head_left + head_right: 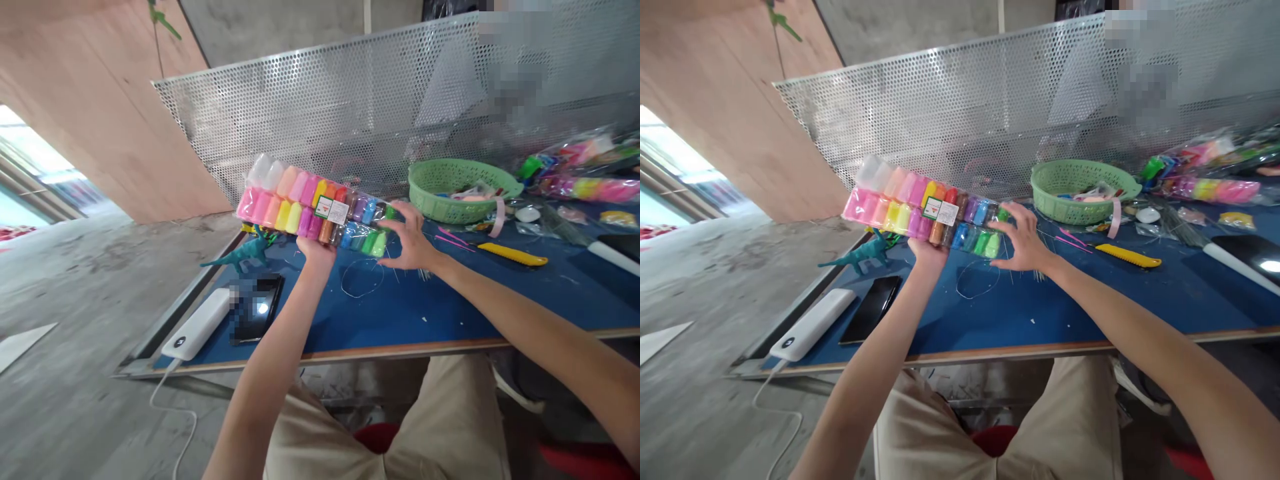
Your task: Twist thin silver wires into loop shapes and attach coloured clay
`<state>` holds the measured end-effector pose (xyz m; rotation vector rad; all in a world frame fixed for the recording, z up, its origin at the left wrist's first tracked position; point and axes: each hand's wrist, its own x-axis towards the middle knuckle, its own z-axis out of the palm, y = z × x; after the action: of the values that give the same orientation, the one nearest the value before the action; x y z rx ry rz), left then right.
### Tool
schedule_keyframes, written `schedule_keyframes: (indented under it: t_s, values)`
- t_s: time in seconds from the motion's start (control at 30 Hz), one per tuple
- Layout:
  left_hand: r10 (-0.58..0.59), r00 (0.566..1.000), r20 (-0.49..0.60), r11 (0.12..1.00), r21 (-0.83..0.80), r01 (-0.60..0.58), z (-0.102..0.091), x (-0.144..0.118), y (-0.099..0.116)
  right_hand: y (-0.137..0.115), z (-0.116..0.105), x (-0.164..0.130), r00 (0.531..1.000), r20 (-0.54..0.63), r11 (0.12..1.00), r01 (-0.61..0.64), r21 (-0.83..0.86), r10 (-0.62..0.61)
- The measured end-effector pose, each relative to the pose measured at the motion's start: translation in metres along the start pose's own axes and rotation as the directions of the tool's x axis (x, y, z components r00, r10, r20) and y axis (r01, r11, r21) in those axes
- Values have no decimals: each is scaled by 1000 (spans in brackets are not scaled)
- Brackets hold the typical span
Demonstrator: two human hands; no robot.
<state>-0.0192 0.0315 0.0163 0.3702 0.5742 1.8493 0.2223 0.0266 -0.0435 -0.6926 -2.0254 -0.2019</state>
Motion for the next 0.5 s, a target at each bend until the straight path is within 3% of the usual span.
schedule_keyframes:
  t_s: [0.03,0.07,0.13,0.2,0.23,0.27,0.3,0.37,0.5]
  values:
    - [8,1000,-14,1000,-12,-8,0,1,-2,-3,5,1,989,-32,978,-137,159,144]
    - [8,1000,-25,1000,-26,-9,1,1,-4,-6,12,1,955,-34,898,-266,349,296]
    - [-18,1000,-10,999,-29,18,3,2,-11,-12,25,5,842,126,563,-453,691,524]
    - [-41,999,31,999,3,41,4,4,-18,-14,33,10,730,330,221,-546,808,599]
    - [-28,998,58,999,31,26,4,5,-20,-13,33,13,686,367,110,-546,831,628]
    - [9,997,81,998,69,-14,3,8,-21,-10,30,17,652,336,57,-503,862,680]
    - [70,993,97,989,120,-81,1,11,-21,-5,25,20,630,266,47,-434,899,730]
    - [225,968,113,936,251,-247,-5,18,-18,10,10,25,613,89,127,-300,946,785]
    - [439,856,274,747,419,-517,-24,32,-10,47,-18,22,593,-85,260,-216,941,801]
